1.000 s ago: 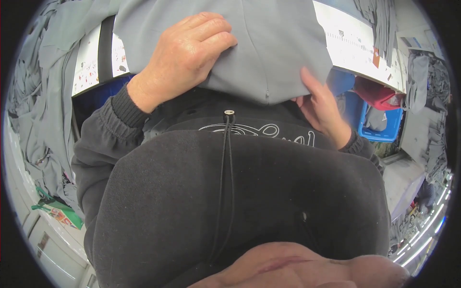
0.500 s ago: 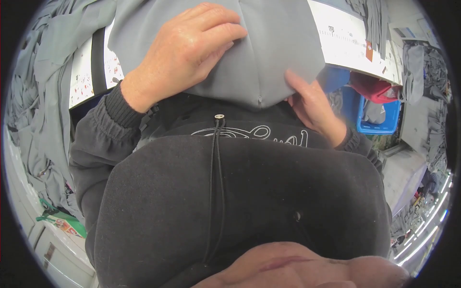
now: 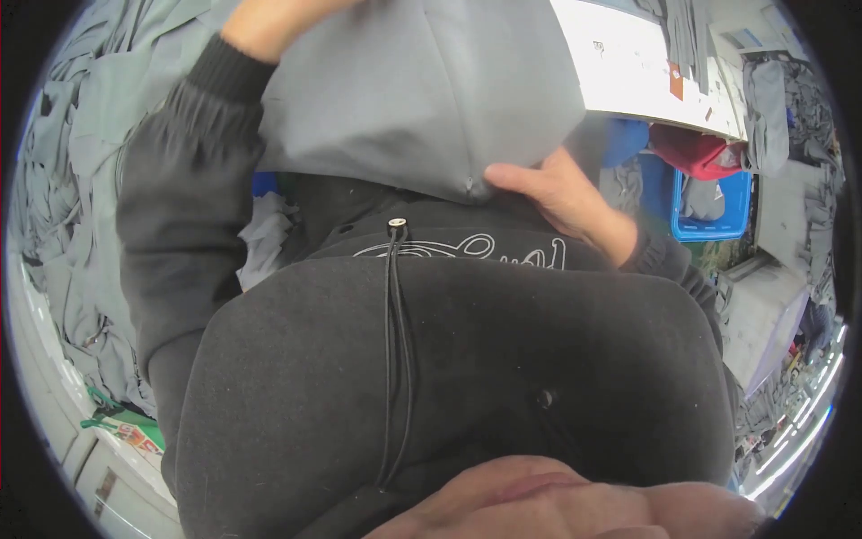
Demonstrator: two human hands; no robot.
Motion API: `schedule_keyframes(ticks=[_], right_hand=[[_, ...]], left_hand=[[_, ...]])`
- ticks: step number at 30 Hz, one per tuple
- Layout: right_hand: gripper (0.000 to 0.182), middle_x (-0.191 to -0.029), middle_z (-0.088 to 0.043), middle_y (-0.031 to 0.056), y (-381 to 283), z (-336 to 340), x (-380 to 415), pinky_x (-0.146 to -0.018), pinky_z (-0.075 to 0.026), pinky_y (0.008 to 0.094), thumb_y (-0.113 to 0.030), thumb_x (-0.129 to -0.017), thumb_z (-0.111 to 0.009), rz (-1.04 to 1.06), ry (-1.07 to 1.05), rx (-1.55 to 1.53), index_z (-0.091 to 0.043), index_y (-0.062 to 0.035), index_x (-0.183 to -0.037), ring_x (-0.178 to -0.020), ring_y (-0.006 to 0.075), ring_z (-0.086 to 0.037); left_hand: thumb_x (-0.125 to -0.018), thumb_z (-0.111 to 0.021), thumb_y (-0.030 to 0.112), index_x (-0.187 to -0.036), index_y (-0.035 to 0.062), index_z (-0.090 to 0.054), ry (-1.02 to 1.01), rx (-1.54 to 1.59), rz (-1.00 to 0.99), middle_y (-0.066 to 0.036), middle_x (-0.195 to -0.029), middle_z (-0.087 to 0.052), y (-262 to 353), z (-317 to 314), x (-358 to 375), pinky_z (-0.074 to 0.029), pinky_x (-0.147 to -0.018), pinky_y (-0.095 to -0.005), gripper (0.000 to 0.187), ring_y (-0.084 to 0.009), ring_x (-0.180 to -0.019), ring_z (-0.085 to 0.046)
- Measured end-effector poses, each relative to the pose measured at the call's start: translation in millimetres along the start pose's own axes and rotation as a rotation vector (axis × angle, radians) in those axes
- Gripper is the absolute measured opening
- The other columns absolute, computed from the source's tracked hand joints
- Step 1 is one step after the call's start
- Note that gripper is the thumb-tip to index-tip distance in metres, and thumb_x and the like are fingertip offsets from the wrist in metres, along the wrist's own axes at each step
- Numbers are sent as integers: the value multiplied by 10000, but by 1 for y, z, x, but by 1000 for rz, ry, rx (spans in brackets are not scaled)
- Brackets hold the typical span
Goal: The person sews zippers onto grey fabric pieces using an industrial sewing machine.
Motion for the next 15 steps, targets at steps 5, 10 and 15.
schedule_keyframes(ticks=[5,10,15], right_hand=[[436,-1017,-655,71,-17,5,13,-838,-490,316,-186,-765,-767,59,21,94,-560,-50,-1123,-942,165,-601],[351,-801,-666,69,-93,29,29,-706,-490,280,-160,-754,-743,531,411,346,-600,-21,-1042,-728,143,-599],[188,-816,-558,61,-136,-11,32,-608,-395,316,4,-701,-607,1568,324,925,-582,-51,-879,-676,221,-481]], left_hand=[[-836,-634,184,-696,210,-228,-112,-113,113,75,-620,-169,-188,-133,21,-198,-493,-322,430,-68,-539,-140],[-824,-444,55,-741,188,-232,98,217,409,52,-730,-237,-172,-5,7,-237,-605,-299,264,-103,-681,-194],[-822,-527,132,-822,151,-437,512,412,414,42,-826,-454,-176,123,35,-336,-709,-268,91,-96,-788,-347]])
Point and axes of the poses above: each hand's wrist, its own x-axis away from the middle knuckle, its own z-axis out of the back of the hand, y = z × x, the point moved 5 cm from there along -x, towards the middle knuckle
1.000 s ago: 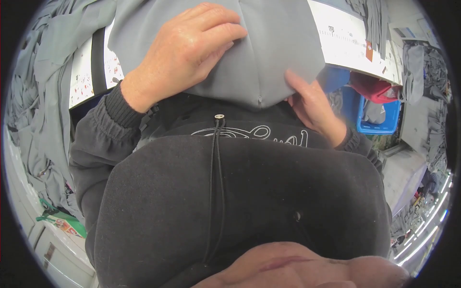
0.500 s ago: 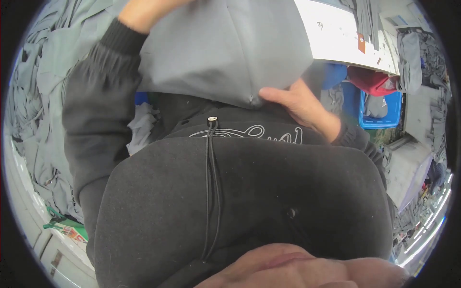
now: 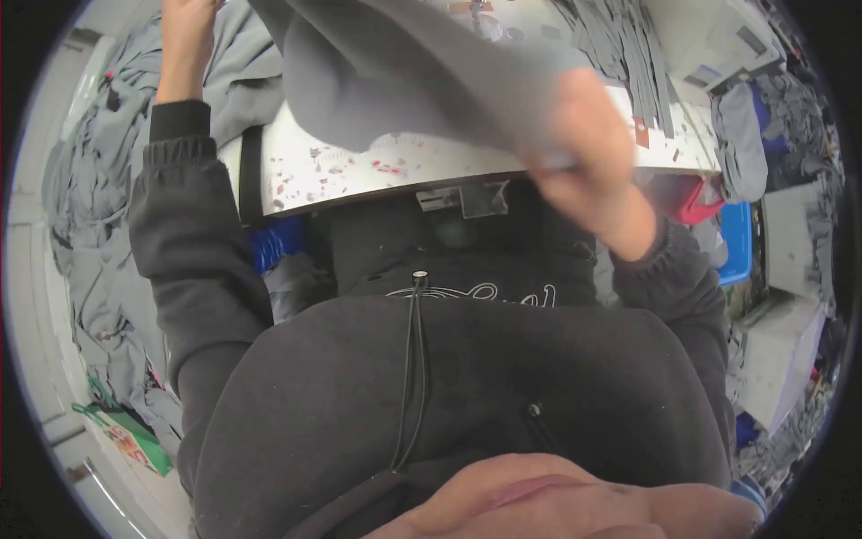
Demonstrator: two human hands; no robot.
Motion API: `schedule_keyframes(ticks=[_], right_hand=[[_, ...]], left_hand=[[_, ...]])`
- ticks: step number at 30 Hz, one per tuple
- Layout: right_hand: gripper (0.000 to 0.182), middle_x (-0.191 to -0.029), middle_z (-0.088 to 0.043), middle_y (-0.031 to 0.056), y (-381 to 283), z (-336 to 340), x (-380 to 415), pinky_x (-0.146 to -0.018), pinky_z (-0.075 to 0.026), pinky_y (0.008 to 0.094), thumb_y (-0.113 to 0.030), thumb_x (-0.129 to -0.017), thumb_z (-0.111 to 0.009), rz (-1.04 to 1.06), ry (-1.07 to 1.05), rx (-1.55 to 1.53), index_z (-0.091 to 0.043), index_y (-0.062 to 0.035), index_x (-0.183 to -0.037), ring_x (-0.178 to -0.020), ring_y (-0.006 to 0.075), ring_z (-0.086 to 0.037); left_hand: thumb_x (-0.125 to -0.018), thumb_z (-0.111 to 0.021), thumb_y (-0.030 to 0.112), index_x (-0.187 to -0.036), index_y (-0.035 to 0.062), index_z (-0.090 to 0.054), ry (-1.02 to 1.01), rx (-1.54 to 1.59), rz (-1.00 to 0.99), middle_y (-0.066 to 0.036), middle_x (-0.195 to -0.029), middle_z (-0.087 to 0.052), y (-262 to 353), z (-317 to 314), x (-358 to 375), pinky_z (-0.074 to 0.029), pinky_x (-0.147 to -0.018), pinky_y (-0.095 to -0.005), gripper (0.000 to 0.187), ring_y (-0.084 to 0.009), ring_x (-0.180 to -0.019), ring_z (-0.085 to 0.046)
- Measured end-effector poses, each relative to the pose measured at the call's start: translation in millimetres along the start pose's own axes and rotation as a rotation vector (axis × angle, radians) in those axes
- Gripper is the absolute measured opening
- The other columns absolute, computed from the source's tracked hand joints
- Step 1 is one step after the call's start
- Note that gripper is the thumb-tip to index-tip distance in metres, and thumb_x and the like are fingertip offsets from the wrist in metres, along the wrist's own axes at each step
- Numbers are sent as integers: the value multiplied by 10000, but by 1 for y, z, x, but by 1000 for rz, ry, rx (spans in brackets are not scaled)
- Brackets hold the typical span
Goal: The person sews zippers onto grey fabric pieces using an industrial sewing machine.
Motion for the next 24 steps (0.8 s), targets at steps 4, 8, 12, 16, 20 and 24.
schedule_keyframes(ticks=[4,8,12,16,20,24], right_hand=[[94,-1021,-569,138,-14,-54,29,-716,-379,416,-2,-748,-567,112,-563,-101,-565,-50,-829,-873,323,-502],[148,-899,-621,88,-5,-61,30,-776,-457,386,-189,-917,-607,-47,-680,-261,-615,-58,-848,-856,273,-583],[118,-797,-608,41,38,-82,-6,-712,-425,354,-202,-841,-567,-283,-564,16,-584,-100,-784,-757,233,-556],[361,-747,-596,99,80,-122,-27,-642,-375,408,-417,-883,-507,-454,-759,329,-528,-84,-743,-730,280,-565],[273,-617,-462,77,112,-187,-33,-572,-290,416,-294,-762,-526,-334,-786,287,-370,-105,-640,-618,245,-419],[235,-699,-348,-65,94,-173,-35,-620,-291,293,-272,-768,-564,-565,-634,-136,-369,-172,-682,-691,96,-342]], left_hand=[[-835,-492,89,-1064,132,-658,-98,-401,196,-39,-1085,-658,-21,40,74,-418,-871,-305,286,-198,-1050,-558],[-756,-427,-14,-1081,84,-642,-123,-485,166,-62,-1146,-637,20,21,128,-395,-1009,-335,402,-226,-1112,-561],[-731,-497,-47,-1009,68,-648,-204,-422,-134,-89,-1060,-654,63,-46,144,-438,-913,-363,336,-273,-1010,-591],[-645,-540,2,-834,100,-627,-152,-566,-273,-82,-853,-635,65,-43,155,-475,-708,-417,231,-311,-825,-617],[-635,-442,26,-769,99,-615,6,-836,57,-63,-754,-600,12,81,211,-444,-570,-456,230,-305,-791,-591],[-788,-415,119,-807,79,-647,223,-1050,593,-143,-833,-651,23,232,316,-423,-637,-457,237,-354,-801,-586]])
Point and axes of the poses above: each hand's wrist, its own x-axis away from the middle knuckle, its own z-axis out of the back of the hand, y = z × x, the point moved 5 cm from there along -x, towards the middle knuckle
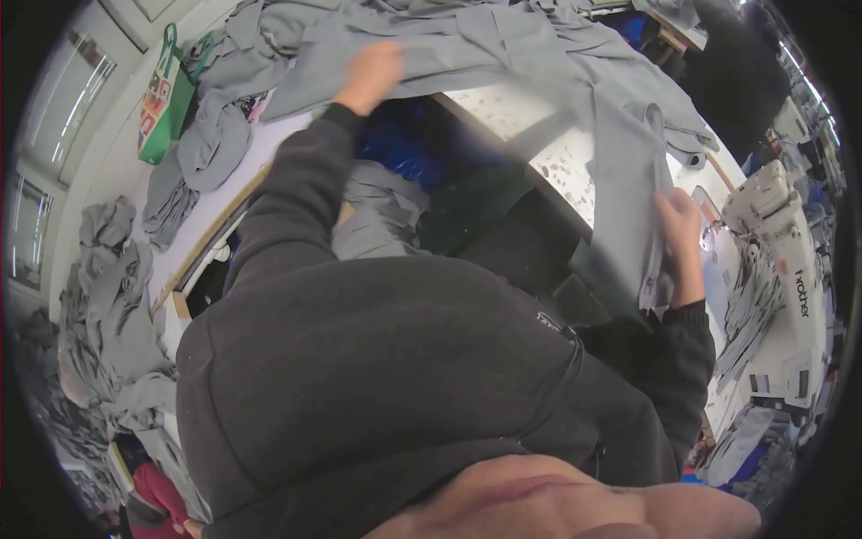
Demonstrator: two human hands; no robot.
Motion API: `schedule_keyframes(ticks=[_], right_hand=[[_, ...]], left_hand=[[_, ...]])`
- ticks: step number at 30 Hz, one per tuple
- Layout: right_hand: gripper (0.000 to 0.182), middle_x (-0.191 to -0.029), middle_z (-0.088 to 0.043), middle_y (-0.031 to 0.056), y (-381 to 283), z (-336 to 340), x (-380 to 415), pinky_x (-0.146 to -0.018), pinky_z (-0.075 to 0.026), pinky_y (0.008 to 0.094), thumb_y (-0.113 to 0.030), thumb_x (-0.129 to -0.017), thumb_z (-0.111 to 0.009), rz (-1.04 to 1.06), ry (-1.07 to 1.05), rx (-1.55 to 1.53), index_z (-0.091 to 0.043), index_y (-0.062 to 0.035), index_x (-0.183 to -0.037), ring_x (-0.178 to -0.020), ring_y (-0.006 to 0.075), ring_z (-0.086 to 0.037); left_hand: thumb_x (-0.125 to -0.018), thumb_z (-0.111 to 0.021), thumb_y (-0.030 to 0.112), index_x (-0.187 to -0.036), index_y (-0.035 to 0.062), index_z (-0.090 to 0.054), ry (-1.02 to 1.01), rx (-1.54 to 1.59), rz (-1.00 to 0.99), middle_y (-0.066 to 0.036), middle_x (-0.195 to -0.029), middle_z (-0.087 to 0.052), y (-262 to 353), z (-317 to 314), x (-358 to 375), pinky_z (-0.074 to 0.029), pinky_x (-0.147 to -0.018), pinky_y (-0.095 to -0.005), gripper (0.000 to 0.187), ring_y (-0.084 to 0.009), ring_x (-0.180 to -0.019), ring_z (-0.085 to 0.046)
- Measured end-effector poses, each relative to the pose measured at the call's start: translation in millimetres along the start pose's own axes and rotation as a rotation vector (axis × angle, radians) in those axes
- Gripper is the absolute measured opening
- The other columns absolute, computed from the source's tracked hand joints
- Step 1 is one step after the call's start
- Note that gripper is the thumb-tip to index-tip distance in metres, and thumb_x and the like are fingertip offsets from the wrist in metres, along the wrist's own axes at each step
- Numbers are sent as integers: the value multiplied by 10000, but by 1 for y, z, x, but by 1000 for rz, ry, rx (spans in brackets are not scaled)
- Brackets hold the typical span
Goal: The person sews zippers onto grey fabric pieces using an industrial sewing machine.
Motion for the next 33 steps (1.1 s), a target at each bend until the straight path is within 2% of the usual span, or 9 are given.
schedule_keyframes(ticks=[2,5,11,12,14,23,26,29,33], right_hand=[[39,-752,-552,-53,-3,4,15,-669,-387,205,-168,-819,-618,-129,-37,-446,-591,-141,-813,-709,58,-499],[461,-838,-650,67,19,-3,11,-654,-482,260,-126,-763,-589,-235,-108,-636,-515,-118,-1218,-701,167,-623],[519,-1042,-589,39,7,-23,14,-821,-440,246,-209,-768,-657,-284,-129,-227,-544,-187,-1273,-886,112,-555],[501,-1081,-607,45,9,-15,18,-845,-449,251,-227,-771,-679,-309,-70,-220,-558,-191,-1256,-913,113,-570],[596,-745,-521,21,-3,-15,22,-569,-393,245,-204,-774,-619,-197,-175,-263,-469,-194,-1352,-599,103,-460],[670,-696,-349,-2,-36,8,33,-632,-332,219,-123,-758,-489,-146,-183,-252,-426,-286,-1405,-636,120,-383],[681,-726,-400,18,-44,11,36,-628,-353,230,-100,-741,-453,-133,-216,-254,-416,-232,-1408,-642,134,-406],[653,-822,-515,68,-30,1,24,-620,-396,247,-89,-761,-474,26,-108,-260,-423,-195,-1403,-650,149,-468],[633,-926,-548,124,-30,-2,22,-684,-435,274,-99,-817,-491,3,-172,-290,-345,-161,-1430,-707,196,-525]], left_hand=[[-867,-396,196,-876,110,-650,14,-256,324,-150,-881,-670,-84,39,24,-432,-662,-475,268,-385,-842,-604],[-830,-396,87,-853,49,-646,9,-419,528,-191,-913,-659,-183,71,54,-473,-706,-484,254,-414,-892,-606],[-918,-482,247,-1337,29,-458,-632,-1036,227,-180,-1354,-483,-395,30,100,-342,-1073,-409,473,-325,-1255,-462],[-919,-471,238,-1376,29,-434,-673,-1127,118,-180,-1394,-458,-385,14,85,-321,-1102,-406,504,-322,-1287,-441],[-930,-396,90,-1074,7,-596,-280,-692,656,-180,-1112,-633,-314,52,105,-480,-901,-400,261,-338,-1056,-607],[-920,-478,78,-1067,11,-626,-271,-590,803,-162,-1125,-642,-269,65,87,-504,-890,-384,219,-311,-1038,-626],[-939,-431,77,-1109,-22,-564,32,-169,1029,-213,-1157,-604,-268,89,94,-475,-900,-426,237,-367,-1060,-585],[-949,-416,530,-791,69,-535,578,631,1104,-99,-606,-544,-316,65,107,-455,-354,-339,501,-220,-447,-506],[-944,-427,482,-851,62,-608,526,818,988,-92,-656,-638,-207,82,71,-471,-359,-268,466,-150,-421,-541]])
Point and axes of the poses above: each hand's wrist, its own x-axis away from the middle knuckle, its own z-axis out of the back of the hand, y = z × x, the point moved 5 cm from there along -x, towards the middle knuckle
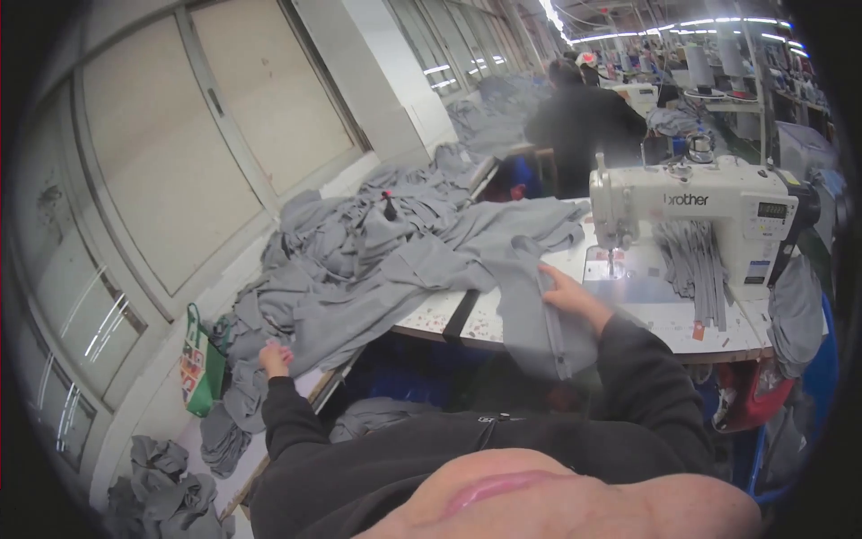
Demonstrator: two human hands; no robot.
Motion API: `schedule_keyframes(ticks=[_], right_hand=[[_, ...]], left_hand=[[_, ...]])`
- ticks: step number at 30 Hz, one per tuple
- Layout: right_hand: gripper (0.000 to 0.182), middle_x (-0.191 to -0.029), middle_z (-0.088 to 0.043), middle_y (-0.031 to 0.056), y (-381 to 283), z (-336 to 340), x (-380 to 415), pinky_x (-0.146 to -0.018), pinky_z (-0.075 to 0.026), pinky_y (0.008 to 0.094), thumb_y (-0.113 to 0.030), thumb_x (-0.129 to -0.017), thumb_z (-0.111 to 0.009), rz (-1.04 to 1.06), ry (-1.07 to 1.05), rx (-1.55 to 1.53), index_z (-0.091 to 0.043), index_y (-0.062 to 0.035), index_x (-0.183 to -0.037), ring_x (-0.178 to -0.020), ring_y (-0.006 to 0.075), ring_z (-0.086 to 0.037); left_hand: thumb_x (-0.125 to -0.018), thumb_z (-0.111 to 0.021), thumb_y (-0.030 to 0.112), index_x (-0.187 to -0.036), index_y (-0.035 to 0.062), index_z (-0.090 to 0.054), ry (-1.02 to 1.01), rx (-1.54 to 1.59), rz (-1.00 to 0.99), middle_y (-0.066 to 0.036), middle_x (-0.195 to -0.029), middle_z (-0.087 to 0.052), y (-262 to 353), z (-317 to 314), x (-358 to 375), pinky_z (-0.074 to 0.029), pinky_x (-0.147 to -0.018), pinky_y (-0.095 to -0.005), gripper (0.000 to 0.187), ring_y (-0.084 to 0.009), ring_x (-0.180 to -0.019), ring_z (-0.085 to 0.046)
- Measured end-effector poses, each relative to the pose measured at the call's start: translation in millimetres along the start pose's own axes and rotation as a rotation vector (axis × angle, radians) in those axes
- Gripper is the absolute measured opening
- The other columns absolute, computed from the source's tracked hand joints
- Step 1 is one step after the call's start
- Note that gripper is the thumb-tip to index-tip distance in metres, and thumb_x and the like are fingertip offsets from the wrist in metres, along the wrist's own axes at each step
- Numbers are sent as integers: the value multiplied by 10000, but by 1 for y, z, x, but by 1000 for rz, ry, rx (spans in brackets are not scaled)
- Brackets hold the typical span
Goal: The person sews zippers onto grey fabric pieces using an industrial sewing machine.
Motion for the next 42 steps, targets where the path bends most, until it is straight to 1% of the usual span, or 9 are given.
schedule_keyframes(ticks=[5,8,11,14,17,20,26,35,42], right_hand=[[507,-1275,-457,146,-26,5,22,-892,-470,312,-73,-882,-555,-201,-178,-63,-383,-185,-1346,-1044,256,-535],[675,-868,-519,118,-18,5,23,-669,-446,267,-112,-815,-570,-127,-145,-129,-311,-159,-1437,-722,202,-525],[717,-699,-464,62,-8,3,17,-539,-443,261,-76,-722,-551,-80,-113,-205,-361,-133,-1411,-571,164,-502],[622,-1073,-567,170,-19,7,24,-710,-495,290,-97,-805,-591,-132,-141,-128,-371,-128,-1387,-859,241,-599],[456,-738,-567,1,17,-4,-9,-520,-389,221,-84,-708,-595,164,47,-153,-528,-210,-1141,-567,70,-481],[550,-1060,-644,59,7,7,8,-743,-460,251,-190,-734,-596,107,101,-93,-555,-149,-1281,-849,134,-603],[415,-674,-459,-20,-3,1,51,-560,-342,238,-124,-751,-472,-134,112,-311,-542,-182,-1156,-577,89,-408],[178,-830,-647,-37,7,-14,61,-719,-420,200,-147,-896,-558,-231,140,-480,-578,-182,-1070,-734,72,-573],[157,-927,-648,-41,-3,-12,64,-828,-428,218,-201,-887,-636,-207,332,-520,-603,-111,-1010,-856,62,-573]], left_hand=[[-904,-566,110,-888,-47,-474,-484,415,52,-222,-730,-554,46,-95,102,-382,-454,-262,182,-89,-448,-365],[-778,-601,-14,-1173,-19,-506,-769,477,239,-243,-916,-588,42,-155,178,-447,-576,-254,406,-65,-464,-369],[-872,-643,90,-1122,-4,-545,-971,348,347,-226,-911,-601,36,-200,270,-449,-520,-216,285,-78,-487,-393],[-908,-588,87,-1047,70,-523,-1246,332,431,-132,-872,-600,41,-234,341,-497,-520,-231,154,-136,-589,-529],[-887,-635,195,-838,78,-536,-1378,351,410,-114,-770,-609,47,-262,390,-434,-448,-245,161,-138,-520,-523],[-920,-576,245,-754,109,-465,-1556,241,19,-110,-606,-585,65,-271,427,-379,-454,-219,242,-141,-449,-508],[-951,-484,64,-1255,28,-510,-1704,27,-192,-157,-882,-631,81,-254,486,-478,-505,-214,307,-144,-568,-578],[-945,-543,231,-1113,99,-676,-1544,-61,-507,21,-1001,-665,68,-267,485,-418,-794,-221,252,-88,-858,-545],[-836,-680,192,-1032,118,-701,-1494,-86,-462,52,-679,-496,62,-273,480,-380,-650,-210,211,-74,-649,-411]])
Point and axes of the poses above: each hand's wrist, its own x-axis away from the middle knuckle, its own z-axis out of the back of the hand, y = z × x, the point moved 5 cm from there along -x, towards the middle knuckle
